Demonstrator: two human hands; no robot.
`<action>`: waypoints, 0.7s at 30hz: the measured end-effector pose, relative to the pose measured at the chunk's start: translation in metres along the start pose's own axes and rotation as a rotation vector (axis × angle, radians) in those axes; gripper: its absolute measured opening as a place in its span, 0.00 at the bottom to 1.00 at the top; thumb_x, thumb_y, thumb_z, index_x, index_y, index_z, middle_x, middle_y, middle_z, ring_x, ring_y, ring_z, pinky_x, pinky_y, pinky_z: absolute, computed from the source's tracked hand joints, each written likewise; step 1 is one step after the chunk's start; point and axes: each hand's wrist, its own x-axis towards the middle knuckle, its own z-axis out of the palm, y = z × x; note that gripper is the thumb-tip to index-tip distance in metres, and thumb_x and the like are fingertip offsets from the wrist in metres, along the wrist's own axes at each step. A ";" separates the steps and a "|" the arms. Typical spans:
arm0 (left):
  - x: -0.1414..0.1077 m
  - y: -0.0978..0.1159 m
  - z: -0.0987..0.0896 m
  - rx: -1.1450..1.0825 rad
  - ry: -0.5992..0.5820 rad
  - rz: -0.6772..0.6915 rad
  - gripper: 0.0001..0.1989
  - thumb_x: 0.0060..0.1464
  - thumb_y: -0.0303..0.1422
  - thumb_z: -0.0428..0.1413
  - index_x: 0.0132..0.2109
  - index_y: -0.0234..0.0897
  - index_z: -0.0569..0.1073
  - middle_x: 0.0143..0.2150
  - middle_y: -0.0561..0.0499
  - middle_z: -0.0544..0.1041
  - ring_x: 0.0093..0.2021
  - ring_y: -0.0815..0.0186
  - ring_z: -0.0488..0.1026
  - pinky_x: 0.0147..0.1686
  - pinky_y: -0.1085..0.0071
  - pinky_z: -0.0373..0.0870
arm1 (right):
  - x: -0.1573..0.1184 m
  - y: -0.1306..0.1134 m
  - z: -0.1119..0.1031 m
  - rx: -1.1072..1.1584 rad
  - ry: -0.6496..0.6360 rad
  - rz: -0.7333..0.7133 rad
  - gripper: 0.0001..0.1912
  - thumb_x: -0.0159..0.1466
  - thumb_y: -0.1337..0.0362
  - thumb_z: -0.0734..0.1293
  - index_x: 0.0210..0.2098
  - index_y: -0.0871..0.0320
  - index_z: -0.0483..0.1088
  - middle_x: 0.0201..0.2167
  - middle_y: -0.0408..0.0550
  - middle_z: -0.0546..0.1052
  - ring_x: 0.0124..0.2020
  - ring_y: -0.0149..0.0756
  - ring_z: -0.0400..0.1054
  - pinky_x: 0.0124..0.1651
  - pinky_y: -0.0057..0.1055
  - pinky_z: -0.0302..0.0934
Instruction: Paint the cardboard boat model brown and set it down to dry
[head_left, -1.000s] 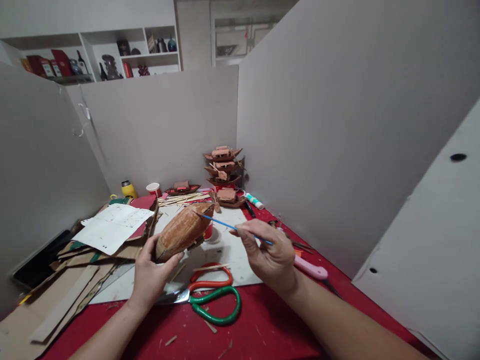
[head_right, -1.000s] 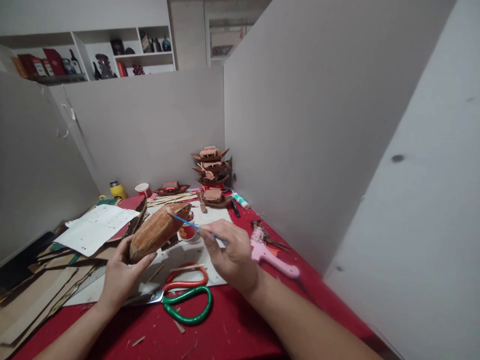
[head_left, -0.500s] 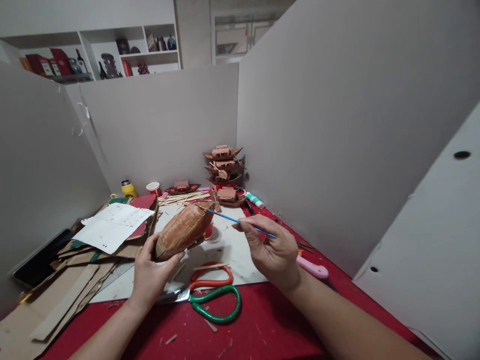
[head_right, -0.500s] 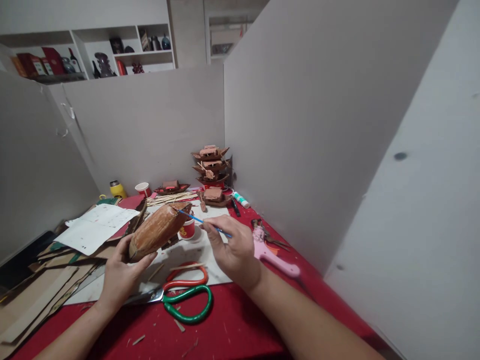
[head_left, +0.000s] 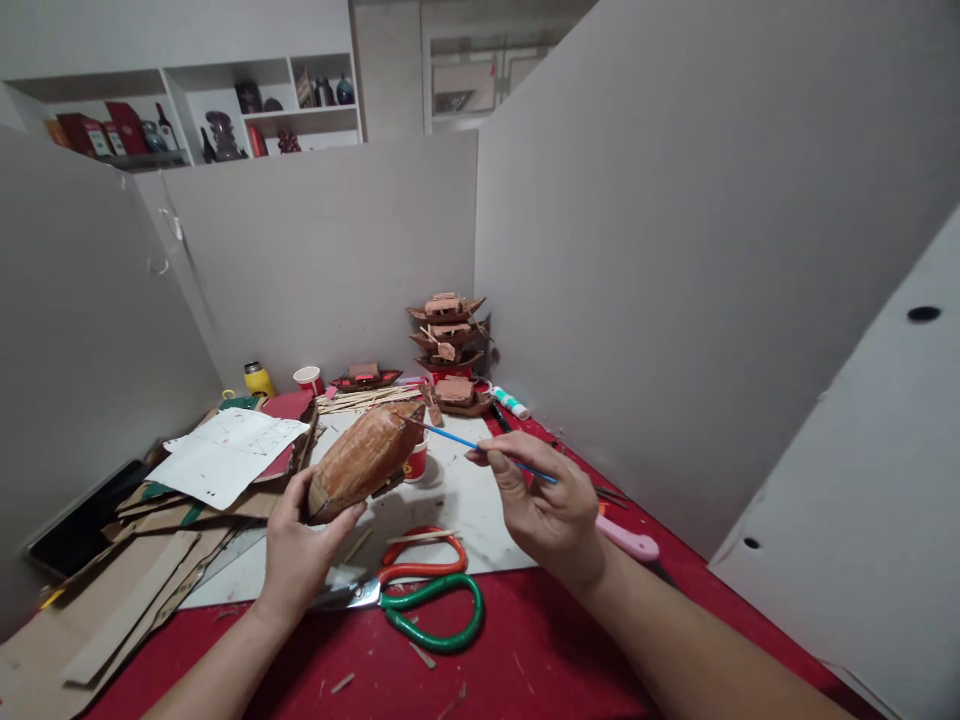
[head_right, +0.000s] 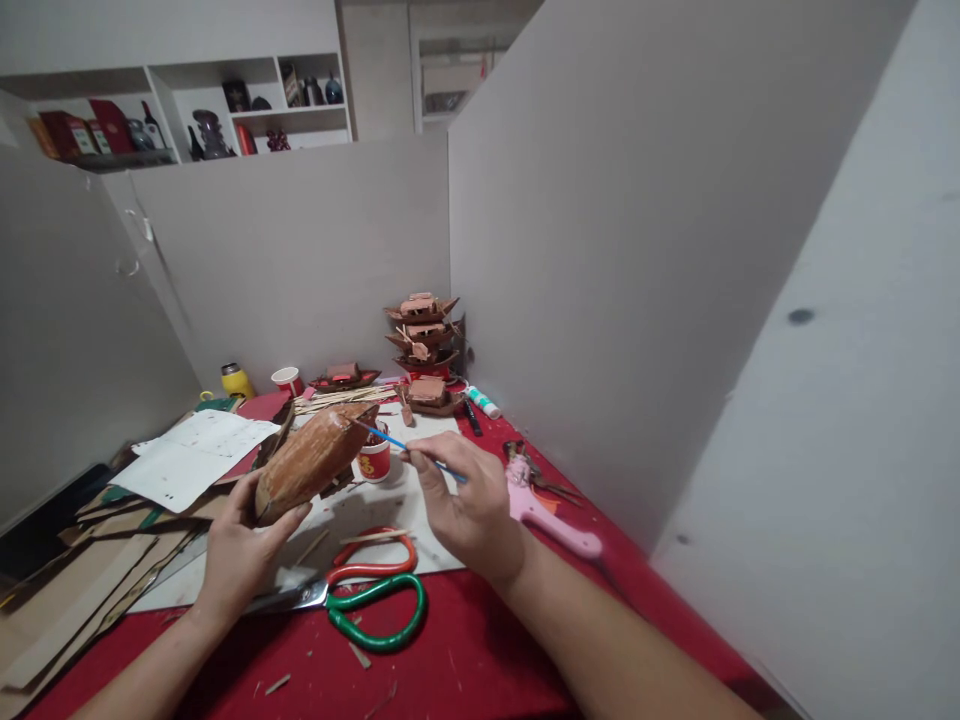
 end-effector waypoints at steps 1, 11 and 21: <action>0.000 0.001 0.000 0.001 0.007 -0.004 0.30 0.44 0.48 0.65 0.52 0.36 0.71 0.46 0.44 0.79 0.46 0.53 0.76 0.48 0.60 0.71 | 0.000 0.000 0.000 -0.007 0.011 0.021 0.08 0.66 0.73 0.66 0.43 0.56 0.71 0.31 0.46 0.80 0.30 0.34 0.77 0.36 0.31 0.72; 0.003 0.001 -0.002 -0.024 0.035 -0.023 0.30 0.43 0.48 0.65 0.50 0.38 0.72 0.45 0.45 0.79 0.45 0.54 0.77 0.46 0.60 0.73 | 0.002 -0.001 -0.001 0.008 -0.007 -0.055 0.09 0.67 0.73 0.65 0.44 0.54 0.71 0.31 0.46 0.80 0.31 0.35 0.77 0.35 0.32 0.72; 0.002 0.004 -0.002 -0.036 0.027 -0.030 0.30 0.44 0.47 0.65 0.51 0.37 0.72 0.45 0.45 0.79 0.45 0.54 0.77 0.45 0.61 0.73 | 0.001 0.002 0.002 -0.005 0.082 0.160 0.04 0.68 0.69 0.66 0.39 0.55 0.72 0.28 0.44 0.81 0.28 0.34 0.78 0.35 0.31 0.73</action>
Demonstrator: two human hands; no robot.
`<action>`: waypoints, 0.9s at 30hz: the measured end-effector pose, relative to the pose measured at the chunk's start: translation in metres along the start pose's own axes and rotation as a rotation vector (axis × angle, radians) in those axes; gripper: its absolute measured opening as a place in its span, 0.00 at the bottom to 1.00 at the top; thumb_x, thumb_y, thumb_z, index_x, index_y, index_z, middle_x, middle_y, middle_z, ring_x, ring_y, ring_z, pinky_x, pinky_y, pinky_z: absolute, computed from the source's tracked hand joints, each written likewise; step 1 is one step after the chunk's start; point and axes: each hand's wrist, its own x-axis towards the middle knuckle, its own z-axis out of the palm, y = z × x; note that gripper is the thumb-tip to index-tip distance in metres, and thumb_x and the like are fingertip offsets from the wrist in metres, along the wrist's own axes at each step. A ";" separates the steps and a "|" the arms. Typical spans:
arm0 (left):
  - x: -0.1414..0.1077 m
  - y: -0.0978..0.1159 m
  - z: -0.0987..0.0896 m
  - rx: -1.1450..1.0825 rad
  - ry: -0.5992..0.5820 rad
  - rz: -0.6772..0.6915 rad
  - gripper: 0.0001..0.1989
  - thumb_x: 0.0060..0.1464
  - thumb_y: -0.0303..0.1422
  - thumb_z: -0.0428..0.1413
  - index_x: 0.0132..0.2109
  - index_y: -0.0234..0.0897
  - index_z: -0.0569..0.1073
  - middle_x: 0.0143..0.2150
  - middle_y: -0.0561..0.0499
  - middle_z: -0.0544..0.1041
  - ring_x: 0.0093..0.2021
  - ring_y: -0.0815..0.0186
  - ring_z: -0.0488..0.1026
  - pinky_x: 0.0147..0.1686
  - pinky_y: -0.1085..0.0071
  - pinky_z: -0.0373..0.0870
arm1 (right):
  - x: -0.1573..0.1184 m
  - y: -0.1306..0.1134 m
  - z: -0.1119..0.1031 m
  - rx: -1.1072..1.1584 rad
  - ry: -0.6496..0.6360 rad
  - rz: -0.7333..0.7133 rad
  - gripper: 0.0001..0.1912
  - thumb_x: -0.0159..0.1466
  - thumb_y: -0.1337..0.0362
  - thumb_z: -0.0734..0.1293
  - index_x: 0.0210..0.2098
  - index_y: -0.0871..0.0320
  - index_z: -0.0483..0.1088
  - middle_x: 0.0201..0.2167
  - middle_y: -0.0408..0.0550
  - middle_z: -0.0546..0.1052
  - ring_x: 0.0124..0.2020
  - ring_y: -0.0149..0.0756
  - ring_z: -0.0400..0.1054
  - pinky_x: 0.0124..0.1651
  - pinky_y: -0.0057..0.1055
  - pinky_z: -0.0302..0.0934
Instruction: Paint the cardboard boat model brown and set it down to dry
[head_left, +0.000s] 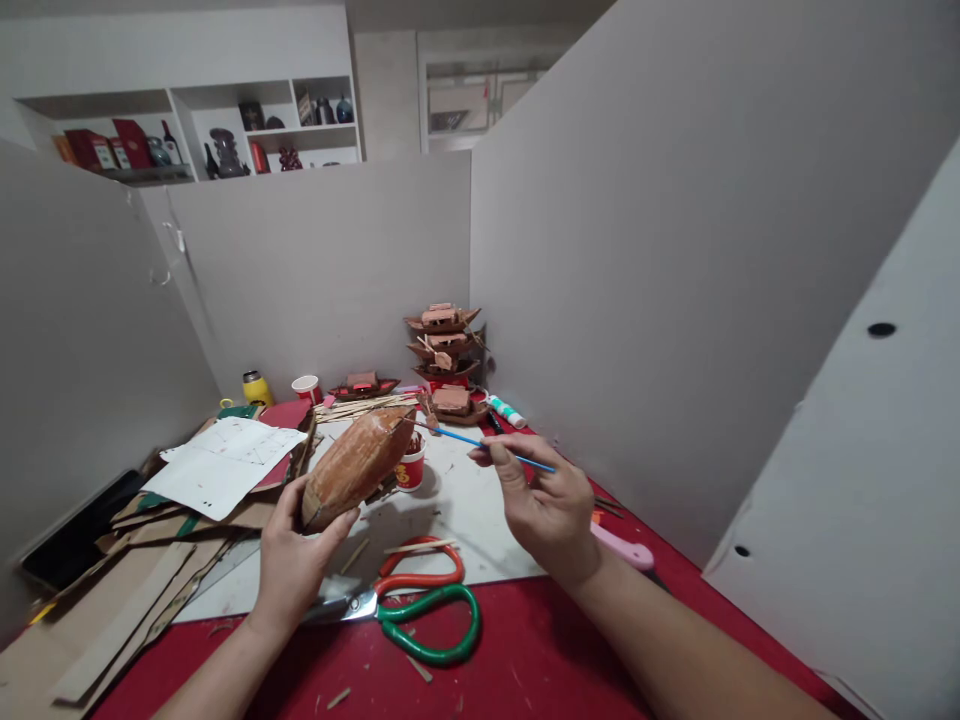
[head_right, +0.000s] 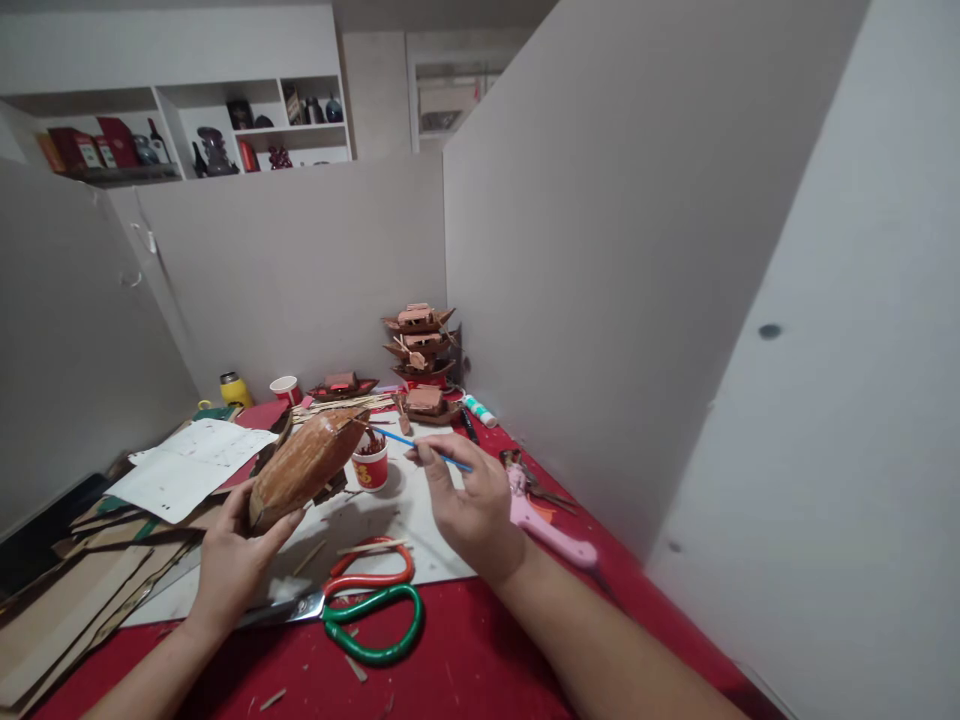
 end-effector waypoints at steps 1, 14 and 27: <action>0.000 0.000 0.000 0.002 -0.002 0.001 0.30 0.44 0.47 0.65 0.51 0.37 0.72 0.45 0.45 0.79 0.45 0.54 0.77 0.45 0.61 0.73 | -0.001 0.000 0.000 0.013 0.005 0.013 0.04 0.68 0.68 0.66 0.39 0.55 0.72 0.28 0.44 0.81 0.28 0.34 0.78 0.34 0.31 0.73; -0.002 -0.001 0.000 0.090 0.001 0.091 0.28 0.44 0.47 0.65 0.50 0.37 0.72 0.45 0.45 0.80 0.44 0.54 0.78 0.44 0.62 0.74 | -0.004 0.003 0.003 0.104 -0.073 -0.050 0.06 0.67 0.69 0.66 0.43 0.54 0.72 0.31 0.44 0.82 0.29 0.35 0.79 0.35 0.31 0.74; -0.003 -0.009 0.002 0.100 -0.015 0.103 0.30 0.44 0.47 0.65 0.52 0.37 0.72 0.46 0.44 0.80 0.45 0.54 0.78 0.45 0.61 0.74 | -0.006 -0.003 0.003 0.158 -0.152 -0.175 0.09 0.66 0.72 0.65 0.45 0.55 0.73 0.31 0.46 0.81 0.30 0.35 0.78 0.34 0.31 0.73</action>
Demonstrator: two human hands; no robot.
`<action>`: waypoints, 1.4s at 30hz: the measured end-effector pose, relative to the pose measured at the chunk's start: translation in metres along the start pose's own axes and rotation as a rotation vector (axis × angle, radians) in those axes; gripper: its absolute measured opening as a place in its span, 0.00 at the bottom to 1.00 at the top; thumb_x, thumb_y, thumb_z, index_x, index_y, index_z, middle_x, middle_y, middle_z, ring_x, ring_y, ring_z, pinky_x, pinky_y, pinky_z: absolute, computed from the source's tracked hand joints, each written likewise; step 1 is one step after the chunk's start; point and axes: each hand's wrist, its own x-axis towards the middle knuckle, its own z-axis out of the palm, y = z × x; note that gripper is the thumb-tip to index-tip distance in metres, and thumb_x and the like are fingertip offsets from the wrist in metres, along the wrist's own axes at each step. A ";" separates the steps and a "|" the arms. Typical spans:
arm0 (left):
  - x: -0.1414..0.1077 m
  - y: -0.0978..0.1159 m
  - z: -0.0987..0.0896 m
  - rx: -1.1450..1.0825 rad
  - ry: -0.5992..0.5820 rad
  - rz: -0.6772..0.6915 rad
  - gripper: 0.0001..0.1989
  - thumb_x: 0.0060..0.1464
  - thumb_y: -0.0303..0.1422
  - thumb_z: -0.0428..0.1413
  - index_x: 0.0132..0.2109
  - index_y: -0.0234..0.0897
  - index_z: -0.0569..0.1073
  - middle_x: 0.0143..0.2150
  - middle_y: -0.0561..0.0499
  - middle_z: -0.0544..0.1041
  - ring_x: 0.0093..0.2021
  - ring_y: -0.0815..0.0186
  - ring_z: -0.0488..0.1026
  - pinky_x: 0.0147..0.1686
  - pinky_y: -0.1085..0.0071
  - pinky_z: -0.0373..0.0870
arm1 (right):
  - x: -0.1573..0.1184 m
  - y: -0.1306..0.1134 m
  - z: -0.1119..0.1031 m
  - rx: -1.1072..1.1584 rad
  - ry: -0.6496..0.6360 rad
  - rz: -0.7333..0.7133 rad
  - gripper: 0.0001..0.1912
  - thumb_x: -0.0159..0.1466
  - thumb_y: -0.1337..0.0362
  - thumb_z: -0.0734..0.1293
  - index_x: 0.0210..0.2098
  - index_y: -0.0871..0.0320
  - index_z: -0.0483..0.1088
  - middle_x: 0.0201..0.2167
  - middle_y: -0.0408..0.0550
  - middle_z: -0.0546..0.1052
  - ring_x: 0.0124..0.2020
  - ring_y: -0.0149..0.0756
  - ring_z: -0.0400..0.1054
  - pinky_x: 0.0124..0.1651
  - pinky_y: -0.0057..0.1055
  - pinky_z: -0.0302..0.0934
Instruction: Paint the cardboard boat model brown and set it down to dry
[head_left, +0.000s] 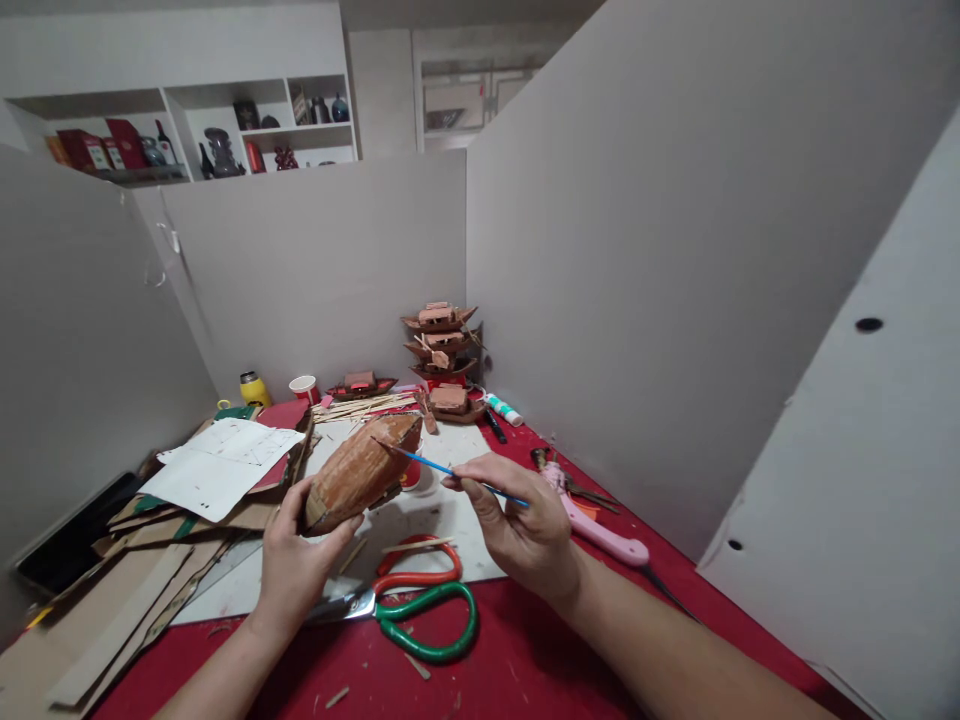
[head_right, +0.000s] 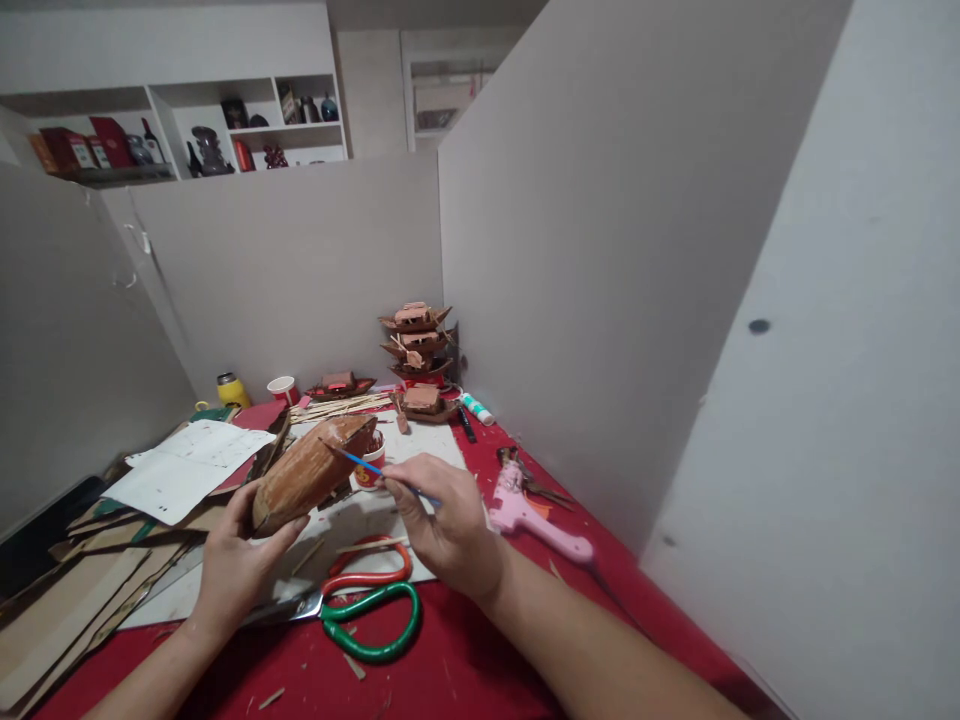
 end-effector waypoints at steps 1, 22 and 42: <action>0.000 0.000 0.000 0.004 0.003 0.006 0.31 0.44 0.47 0.65 0.52 0.37 0.72 0.46 0.44 0.80 0.45 0.54 0.78 0.46 0.61 0.73 | 0.000 0.000 0.000 -0.018 0.009 0.008 0.08 0.67 0.71 0.65 0.44 0.55 0.73 0.30 0.47 0.81 0.30 0.36 0.78 0.34 0.31 0.73; 0.002 0.007 -0.003 -0.020 0.011 -0.052 0.30 0.44 0.48 0.65 0.51 0.36 0.72 0.45 0.43 0.80 0.45 0.52 0.78 0.46 0.59 0.73 | 0.003 -0.007 -0.002 0.027 -0.080 -0.072 0.08 0.68 0.71 0.63 0.44 0.56 0.71 0.30 0.48 0.80 0.29 0.36 0.76 0.32 0.32 0.71; 0.007 0.020 -0.006 -0.098 0.019 -0.145 0.28 0.41 0.47 0.65 0.47 0.36 0.74 0.41 0.45 0.81 0.41 0.54 0.78 0.42 0.62 0.75 | 0.000 -0.006 0.000 0.036 -0.076 -0.009 0.08 0.67 0.71 0.64 0.42 0.55 0.72 0.28 0.47 0.80 0.28 0.35 0.76 0.31 0.31 0.71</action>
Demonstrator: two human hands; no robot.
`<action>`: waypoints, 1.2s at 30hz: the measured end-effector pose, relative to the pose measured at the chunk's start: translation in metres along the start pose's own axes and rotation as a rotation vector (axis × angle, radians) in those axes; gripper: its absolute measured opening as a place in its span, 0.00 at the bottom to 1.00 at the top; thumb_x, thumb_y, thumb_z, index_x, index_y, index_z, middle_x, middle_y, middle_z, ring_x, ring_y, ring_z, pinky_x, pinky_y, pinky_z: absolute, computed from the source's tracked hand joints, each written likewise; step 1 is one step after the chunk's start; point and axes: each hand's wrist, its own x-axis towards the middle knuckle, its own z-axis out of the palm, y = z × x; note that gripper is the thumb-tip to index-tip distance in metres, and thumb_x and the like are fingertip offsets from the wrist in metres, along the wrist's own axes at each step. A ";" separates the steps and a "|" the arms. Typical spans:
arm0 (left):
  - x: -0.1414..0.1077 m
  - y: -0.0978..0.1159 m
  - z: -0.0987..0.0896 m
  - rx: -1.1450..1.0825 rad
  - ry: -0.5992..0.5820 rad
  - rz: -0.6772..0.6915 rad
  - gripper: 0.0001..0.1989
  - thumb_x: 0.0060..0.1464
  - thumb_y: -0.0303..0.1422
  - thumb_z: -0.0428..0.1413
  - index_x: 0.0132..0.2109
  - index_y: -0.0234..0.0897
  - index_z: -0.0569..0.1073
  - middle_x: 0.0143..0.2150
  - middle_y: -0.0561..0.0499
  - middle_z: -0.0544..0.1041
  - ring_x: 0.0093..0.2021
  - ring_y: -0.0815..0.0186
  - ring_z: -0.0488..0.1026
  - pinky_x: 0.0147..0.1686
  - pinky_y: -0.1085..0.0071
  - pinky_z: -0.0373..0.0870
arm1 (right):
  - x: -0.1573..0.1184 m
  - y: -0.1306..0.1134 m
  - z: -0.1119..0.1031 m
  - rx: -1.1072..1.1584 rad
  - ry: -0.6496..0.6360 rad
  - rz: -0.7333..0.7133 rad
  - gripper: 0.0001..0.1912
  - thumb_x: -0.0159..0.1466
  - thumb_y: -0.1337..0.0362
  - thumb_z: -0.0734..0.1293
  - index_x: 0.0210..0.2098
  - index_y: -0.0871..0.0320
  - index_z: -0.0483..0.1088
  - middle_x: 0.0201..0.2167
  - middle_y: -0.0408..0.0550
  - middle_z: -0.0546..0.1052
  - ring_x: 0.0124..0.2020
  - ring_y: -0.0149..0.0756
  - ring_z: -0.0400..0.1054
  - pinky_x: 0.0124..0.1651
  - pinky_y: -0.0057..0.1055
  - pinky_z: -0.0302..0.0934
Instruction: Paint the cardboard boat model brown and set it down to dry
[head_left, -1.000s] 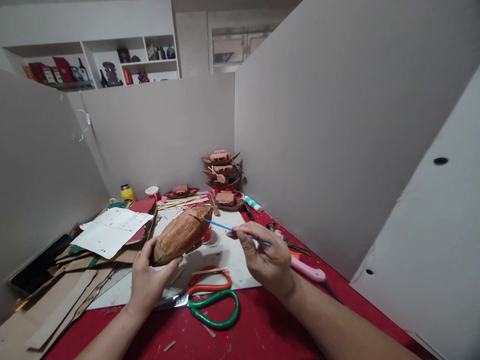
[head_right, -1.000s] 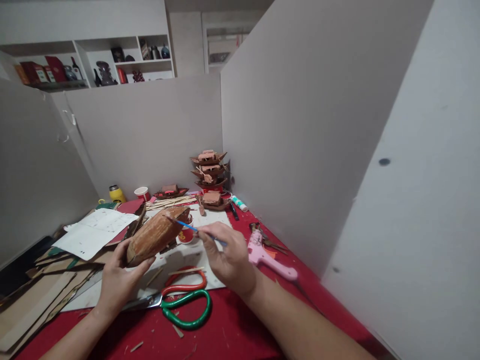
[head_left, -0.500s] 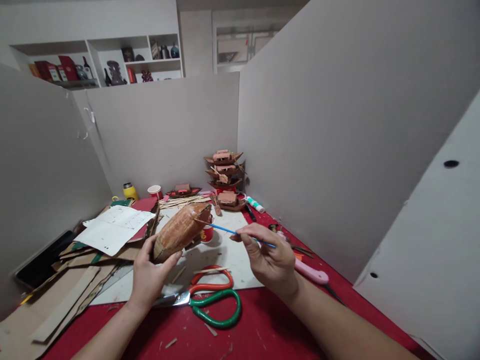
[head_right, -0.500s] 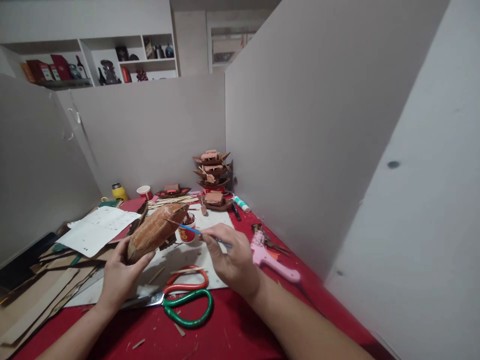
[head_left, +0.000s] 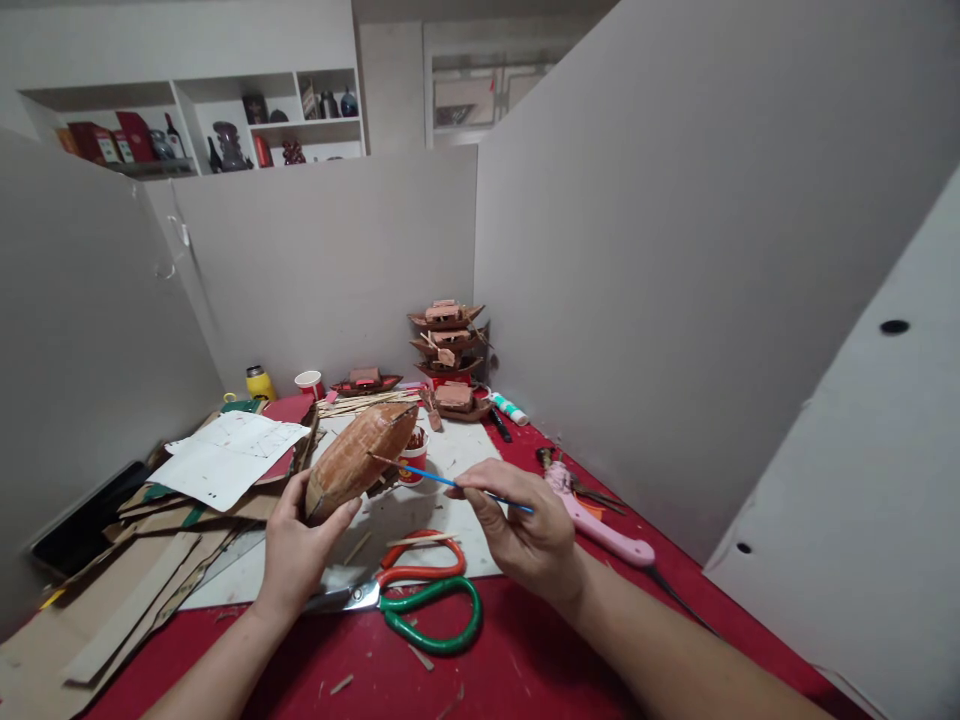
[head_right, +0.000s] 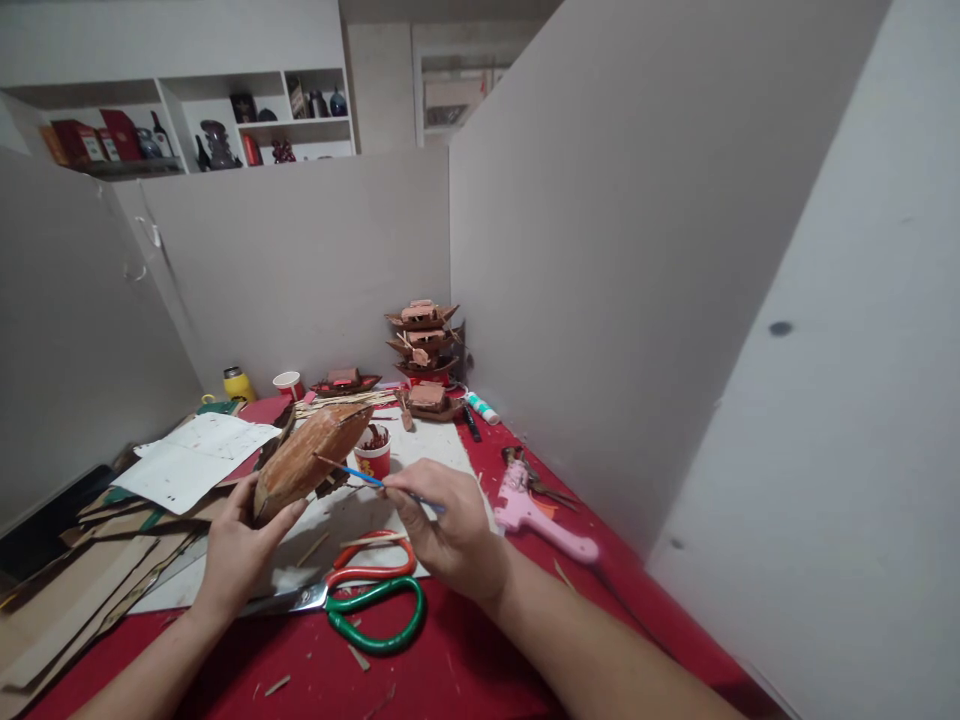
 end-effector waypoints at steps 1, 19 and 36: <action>0.000 0.000 0.000 -0.004 -0.003 0.003 0.27 0.41 0.47 0.65 0.47 0.36 0.74 0.41 0.45 0.81 0.41 0.54 0.78 0.42 0.62 0.75 | 0.000 0.001 0.000 -0.005 0.009 0.005 0.08 0.67 0.71 0.64 0.43 0.55 0.72 0.29 0.47 0.80 0.28 0.35 0.76 0.32 0.31 0.71; 0.002 0.000 -0.001 -0.140 -0.105 -0.135 0.28 0.42 0.48 0.65 0.46 0.35 0.72 0.41 0.46 0.80 0.41 0.55 0.77 0.41 0.64 0.72 | -0.002 0.005 -0.001 -0.037 0.082 0.063 0.08 0.68 0.72 0.64 0.42 0.54 0.72 0.30 0.46 0.79 0.29 0.34 0.75 0.33 0.30 0.70; 0.004 -0.003 -0.002 -0.303 -0.219 -0.260 0.28 0.43 0.52 0.64 0.43 0.35 0.71 0.24 0.55 0.74 0.26 0.66 0.69 0.30 0.70 0.67 | -0.008 0.004 0.002 0.034 0.047 0.042 0.13 0.66 0.76 0.65 0.46 0.55 0.71 0.32 0.46 0.79 0.32 0.34 0.75 0.35 0.30 0.69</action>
